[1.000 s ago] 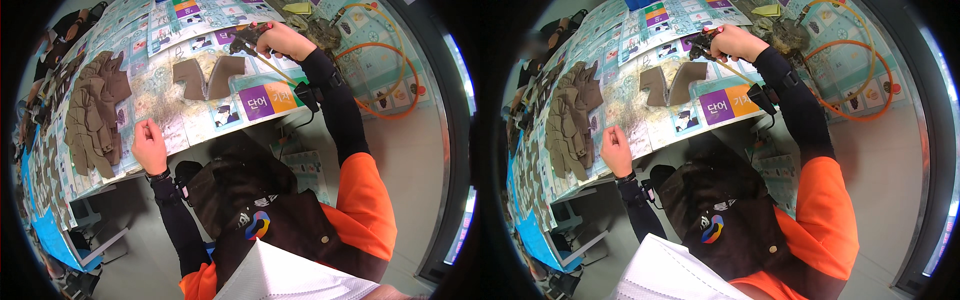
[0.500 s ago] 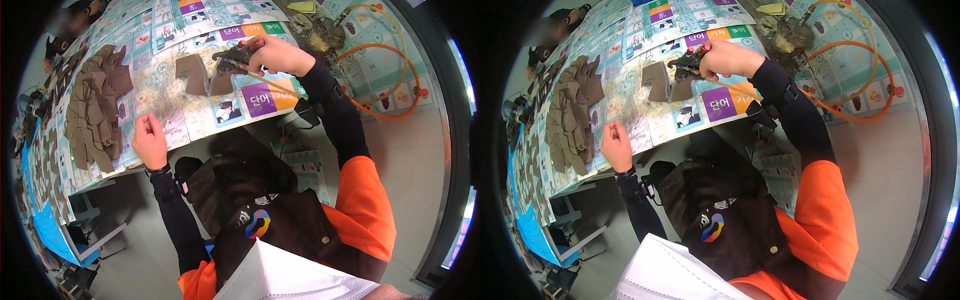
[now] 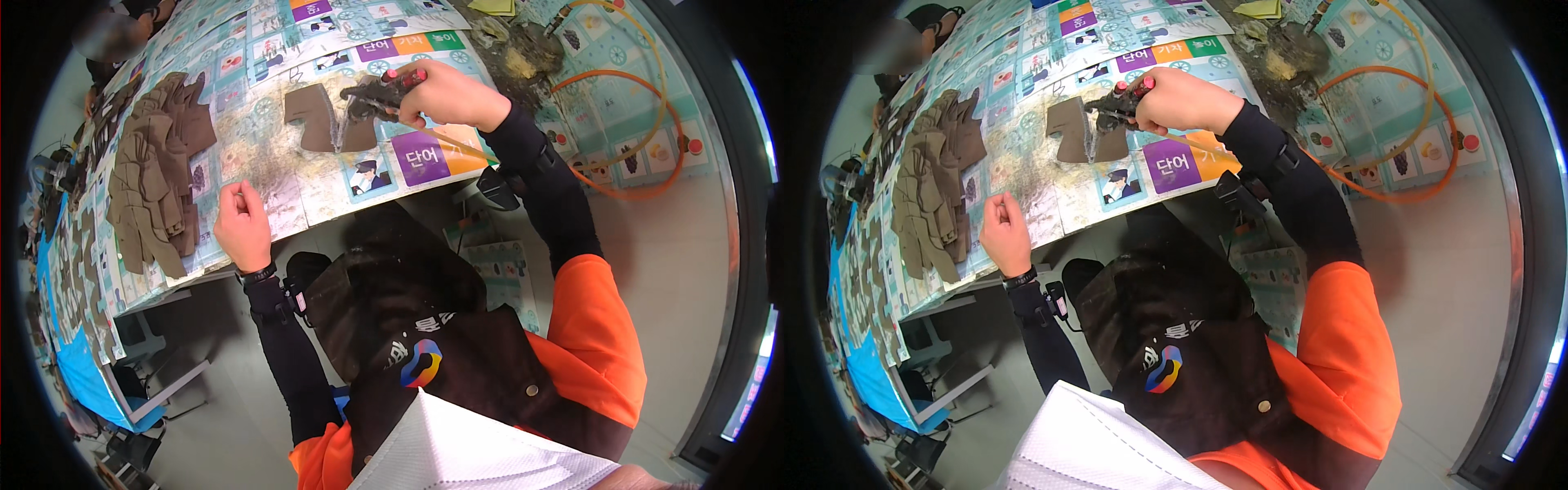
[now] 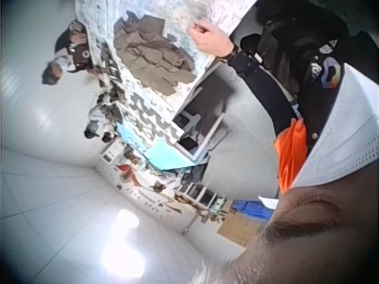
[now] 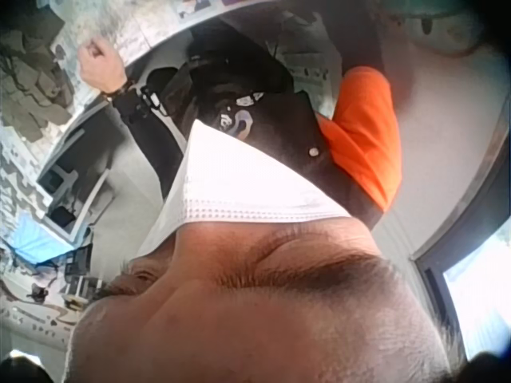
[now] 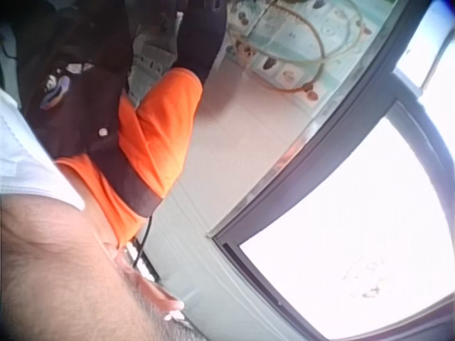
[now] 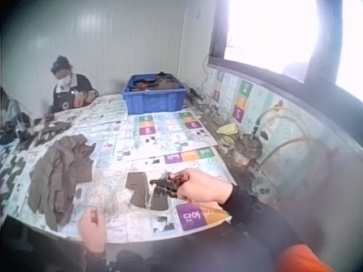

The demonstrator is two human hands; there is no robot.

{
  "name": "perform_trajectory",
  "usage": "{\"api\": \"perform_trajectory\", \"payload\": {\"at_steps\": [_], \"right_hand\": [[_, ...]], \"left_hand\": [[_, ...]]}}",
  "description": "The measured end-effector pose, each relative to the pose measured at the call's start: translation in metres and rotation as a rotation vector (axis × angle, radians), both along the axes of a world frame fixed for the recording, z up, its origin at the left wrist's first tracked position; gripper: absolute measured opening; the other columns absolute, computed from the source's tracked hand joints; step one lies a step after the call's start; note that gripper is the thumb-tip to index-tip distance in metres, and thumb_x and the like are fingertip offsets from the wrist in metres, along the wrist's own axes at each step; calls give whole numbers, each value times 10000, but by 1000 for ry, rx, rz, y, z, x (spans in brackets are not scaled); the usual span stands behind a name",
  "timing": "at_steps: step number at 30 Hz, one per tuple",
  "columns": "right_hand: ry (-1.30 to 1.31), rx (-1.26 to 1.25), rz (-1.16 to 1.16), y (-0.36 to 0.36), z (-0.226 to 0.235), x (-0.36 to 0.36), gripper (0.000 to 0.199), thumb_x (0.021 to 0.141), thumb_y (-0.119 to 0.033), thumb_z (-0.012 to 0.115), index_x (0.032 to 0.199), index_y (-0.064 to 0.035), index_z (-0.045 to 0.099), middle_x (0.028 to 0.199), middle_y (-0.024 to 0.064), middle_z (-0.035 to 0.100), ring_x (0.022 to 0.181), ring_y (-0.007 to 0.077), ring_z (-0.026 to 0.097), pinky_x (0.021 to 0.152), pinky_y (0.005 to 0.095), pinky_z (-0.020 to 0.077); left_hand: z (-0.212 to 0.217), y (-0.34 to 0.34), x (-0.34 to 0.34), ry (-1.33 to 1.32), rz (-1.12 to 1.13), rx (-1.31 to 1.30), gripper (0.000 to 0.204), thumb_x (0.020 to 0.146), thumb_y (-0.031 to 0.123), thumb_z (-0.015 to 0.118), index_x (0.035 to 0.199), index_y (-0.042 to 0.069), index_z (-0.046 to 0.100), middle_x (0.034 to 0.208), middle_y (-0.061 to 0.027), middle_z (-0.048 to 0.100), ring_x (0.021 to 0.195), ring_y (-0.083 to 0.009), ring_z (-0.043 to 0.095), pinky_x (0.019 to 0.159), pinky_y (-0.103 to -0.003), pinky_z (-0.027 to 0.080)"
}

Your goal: The recorder uses an air nozzle to blow dust and debris off of brown leather shoe upper components on a workspace table.

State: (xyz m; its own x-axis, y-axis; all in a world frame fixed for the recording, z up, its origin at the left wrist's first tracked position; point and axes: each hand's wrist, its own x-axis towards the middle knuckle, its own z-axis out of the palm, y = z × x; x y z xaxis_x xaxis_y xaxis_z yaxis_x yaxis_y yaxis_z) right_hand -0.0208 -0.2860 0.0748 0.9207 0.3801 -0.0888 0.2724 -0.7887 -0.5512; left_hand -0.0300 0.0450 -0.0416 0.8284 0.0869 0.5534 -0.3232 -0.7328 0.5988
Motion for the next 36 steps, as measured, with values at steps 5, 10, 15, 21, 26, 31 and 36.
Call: {"api": "perform_trajectory", "payload": {"at_steps": [5, 10, 15, 21, 26, 31, 36], "right_hand": [[89, 125, -56, 4, 4, -15, 47, 704, -44, 666, 677, -75, 688, 1055, 134, 624, 652, 210, 615, 615, 278, 501], [219, 332, -173, -7, 3, -35, 159, 748, -59, 672, 903, -37, 701, 914, 60, 686, 627, 129, 596, 569, 246, 479], [-89, 429, -364, -41, -26, -61, 342, 792, -25, 619, 1127, 31, 581, 948, 63, 704, 711, 162, 626, 602, 296, 494], [-701, -185, -688, -40, -74, -78, 368, 725, -52, 623, 1088, -28, 571, 966, 156, 641, 921, 350, 609, 758, 423, 485], [-761, -322, -760, -38, -97, -81, 420, 687, -123, 699, 1086, -43, 596, 1009, 105, 630, 1030, 285, 555, 953, 423, 389], [-757, -299, -759, -39, -96, -83, 441, 688, -136, 707, 1102, -32, 601, 1013, 111, 625, 1050, 292, 544, 982, 436, 382], [-720, -280, -765, -39, -96, -82, 526, 641, -104, 729, 1142, -36, 582, 1033, 115, 613, 1061, 300, 546, 973, 424, 387]], "left_hand": [[-2, 1, 0, 1, 5, 4, 146, 933, 178, 626, 841, 71, 586, 536, -62, 525, 452, -221, 495, 480, -353, 392], [1, 2, 1, -42, 72, -27, 132, 918, 162, 633, 842, 59, 601, 633, -57, 573, 565, -215, 528, 550, -347, 418], [23, -9, 6, -86, -72, 157, 127, 888, 150, 641, 846, 30, 630, 792, -94, 604, 766, -261, 544, 710, -376, 429], [52, -51, 35, 384, -346, 260, 257, 920, 241, 618, 885, -9, 666, 762, -137, 658, 750, -345, 619, 700, -432, 466], [51, -63, 57, 578, -380, 117, 247, 932, 243, 611, 890, 3, 647, 715, -96, 675, 679, -224, 667, 631, -359, 486], [86, -80, 78, 587, -566, -159, 156, 968, 174, 595, 916, 26, 595, 681, -12, 630, 592, -52, 589, 484, -217, 405], [173, -106, 142, 356, -674, -214, 163, 985, 200, 576, 960, 41, 598, 775, -40, 665, 517, -44, 503, 460, -201, 378]]}}
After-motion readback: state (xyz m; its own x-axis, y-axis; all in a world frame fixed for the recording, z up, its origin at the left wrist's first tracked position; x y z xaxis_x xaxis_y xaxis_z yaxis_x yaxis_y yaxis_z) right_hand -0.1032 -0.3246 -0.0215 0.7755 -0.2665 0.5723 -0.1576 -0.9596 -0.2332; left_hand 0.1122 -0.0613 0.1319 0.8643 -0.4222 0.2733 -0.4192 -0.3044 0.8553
